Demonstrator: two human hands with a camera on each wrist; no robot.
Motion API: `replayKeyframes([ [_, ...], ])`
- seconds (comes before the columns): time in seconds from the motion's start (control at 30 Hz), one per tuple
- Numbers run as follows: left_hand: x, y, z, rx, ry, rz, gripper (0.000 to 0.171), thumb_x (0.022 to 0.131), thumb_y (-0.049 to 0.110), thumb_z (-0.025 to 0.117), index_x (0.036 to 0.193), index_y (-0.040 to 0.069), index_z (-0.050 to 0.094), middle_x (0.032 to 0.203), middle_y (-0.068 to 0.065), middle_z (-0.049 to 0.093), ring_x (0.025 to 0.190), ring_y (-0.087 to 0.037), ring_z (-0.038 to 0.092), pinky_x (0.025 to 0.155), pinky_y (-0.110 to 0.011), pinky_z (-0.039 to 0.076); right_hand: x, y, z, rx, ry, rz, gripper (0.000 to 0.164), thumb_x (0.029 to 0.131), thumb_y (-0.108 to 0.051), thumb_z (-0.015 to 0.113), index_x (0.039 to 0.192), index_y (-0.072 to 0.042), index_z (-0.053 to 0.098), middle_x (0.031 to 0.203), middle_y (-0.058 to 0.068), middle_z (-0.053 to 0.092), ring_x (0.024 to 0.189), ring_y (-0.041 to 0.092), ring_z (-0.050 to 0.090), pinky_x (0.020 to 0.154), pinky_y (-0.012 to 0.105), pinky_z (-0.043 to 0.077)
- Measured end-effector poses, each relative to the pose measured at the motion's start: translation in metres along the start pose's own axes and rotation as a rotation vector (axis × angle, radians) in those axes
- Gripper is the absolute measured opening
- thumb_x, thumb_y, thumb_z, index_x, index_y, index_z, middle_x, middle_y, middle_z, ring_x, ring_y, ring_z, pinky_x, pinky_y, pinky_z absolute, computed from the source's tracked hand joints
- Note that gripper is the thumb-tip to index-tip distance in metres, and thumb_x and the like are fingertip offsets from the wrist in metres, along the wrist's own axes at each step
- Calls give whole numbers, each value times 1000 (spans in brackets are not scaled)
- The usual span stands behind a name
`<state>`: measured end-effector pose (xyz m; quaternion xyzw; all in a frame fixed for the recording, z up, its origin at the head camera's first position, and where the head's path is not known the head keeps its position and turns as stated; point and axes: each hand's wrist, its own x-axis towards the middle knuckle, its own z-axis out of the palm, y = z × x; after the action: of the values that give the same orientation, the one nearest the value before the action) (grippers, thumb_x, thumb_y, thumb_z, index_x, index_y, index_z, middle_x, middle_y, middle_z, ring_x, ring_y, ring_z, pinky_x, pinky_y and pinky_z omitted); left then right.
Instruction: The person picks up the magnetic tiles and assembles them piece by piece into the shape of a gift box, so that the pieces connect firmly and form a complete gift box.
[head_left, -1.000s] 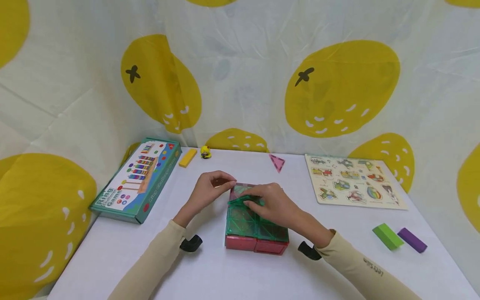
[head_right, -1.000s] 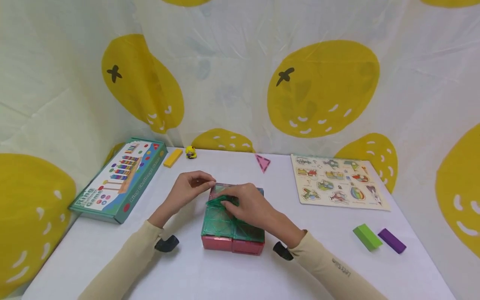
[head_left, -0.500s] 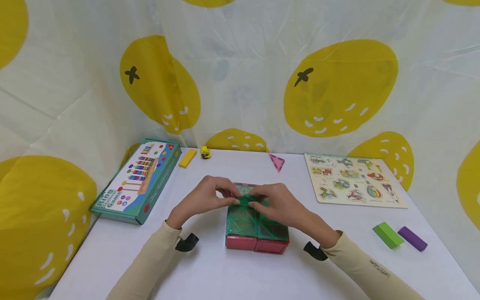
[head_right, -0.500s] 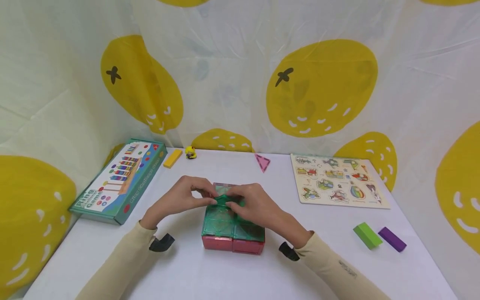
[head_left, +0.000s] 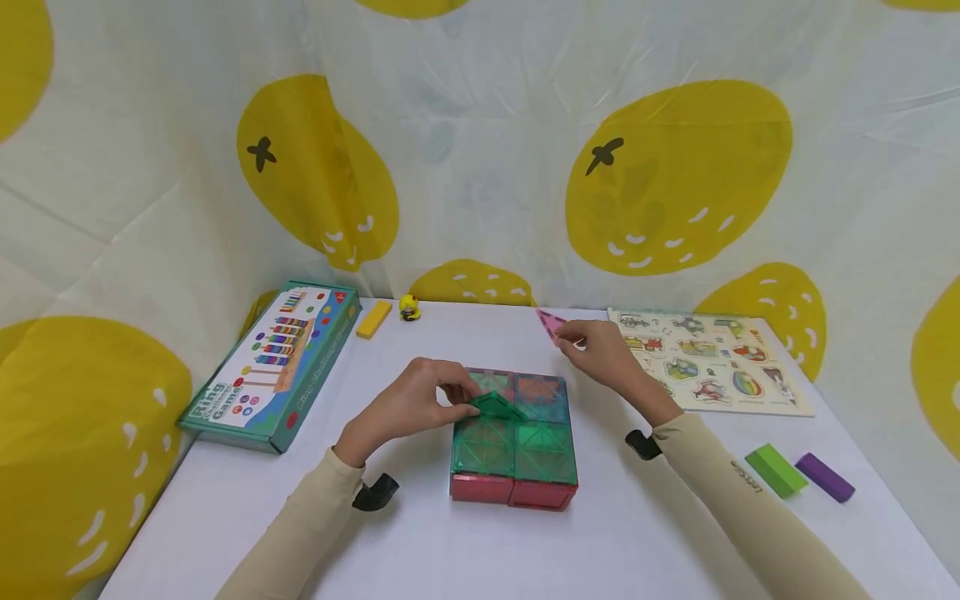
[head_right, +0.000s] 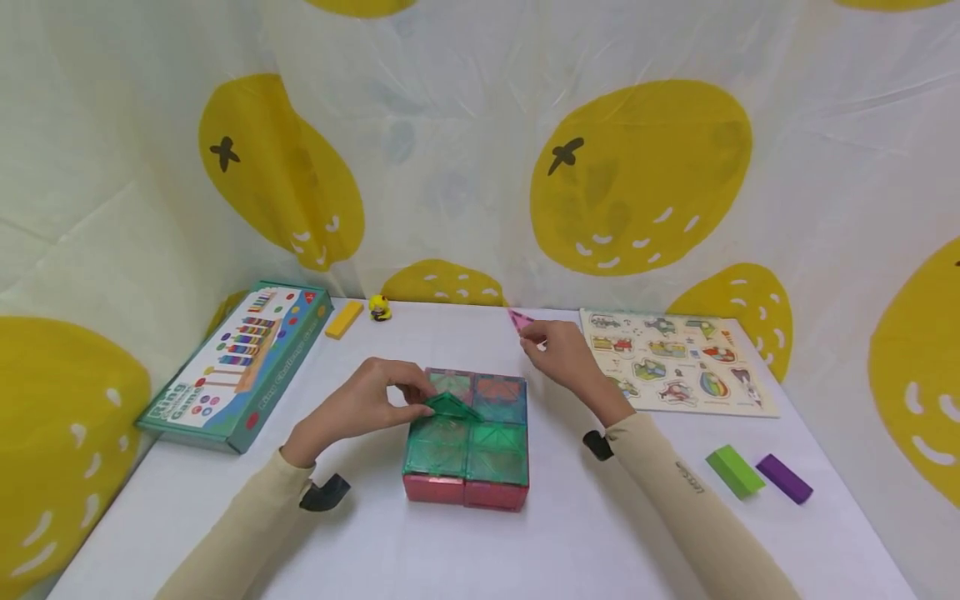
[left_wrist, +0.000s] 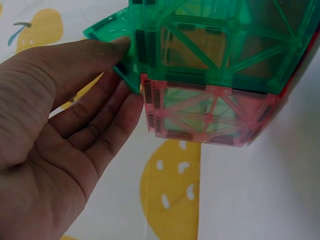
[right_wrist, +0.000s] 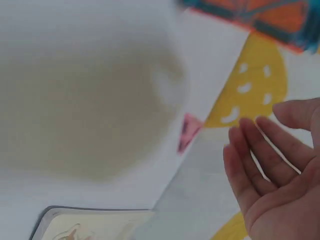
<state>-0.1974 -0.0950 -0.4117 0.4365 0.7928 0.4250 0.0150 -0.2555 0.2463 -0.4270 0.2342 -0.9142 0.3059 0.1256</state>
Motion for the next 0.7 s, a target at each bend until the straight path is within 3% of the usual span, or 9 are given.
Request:
replayKeyframes([
  [0.2,-1,-2,1,-13,18,3,16,90,7,86,104,13,81,92,14,71,80,-5,66,73,-50,61,18,28,12,-83,27,164,31,96,-9,70,119,11,72,114,29,73,105,46,70,90,59,56],
  [0.37,-1,-2,3,-15,14,10,15,90,6,86,103,13,81,91,13,72,80,-3,67,74,-45,61,30,43,27,-145,-58,285,54,97,-21,70,136,15,61,129,32,66,118,51,62,101,60,49],
  [0.5,0,-1,4,-5,15,22,14,90,6,86,101,13,80,91,12,72,81,-4,66,75,-45,61,35,54,43,-220,-120,301,43,100,-28,68,124,8,66,105,27,69,95,46,64,83,55,52],
  [0.6,1,-2,4,8,15,15,13,90,7,86,100,14,80,90,13,71,81,-4,65,74,-47,61,37,64,53,-228,-95,286,31,101,-28,66,111,1,65,88,17,62,81,38,56,70,50,44],
  [0.7,1,-2,4,16,15,7,13,90,7,86,99,14,80,90,14,70,81,-4,65,74,-47,61,39,69,59,-216,-55,273,25,101,-26,67,106,-1,64,83,12,56,78,33,52,66,45,40],
])
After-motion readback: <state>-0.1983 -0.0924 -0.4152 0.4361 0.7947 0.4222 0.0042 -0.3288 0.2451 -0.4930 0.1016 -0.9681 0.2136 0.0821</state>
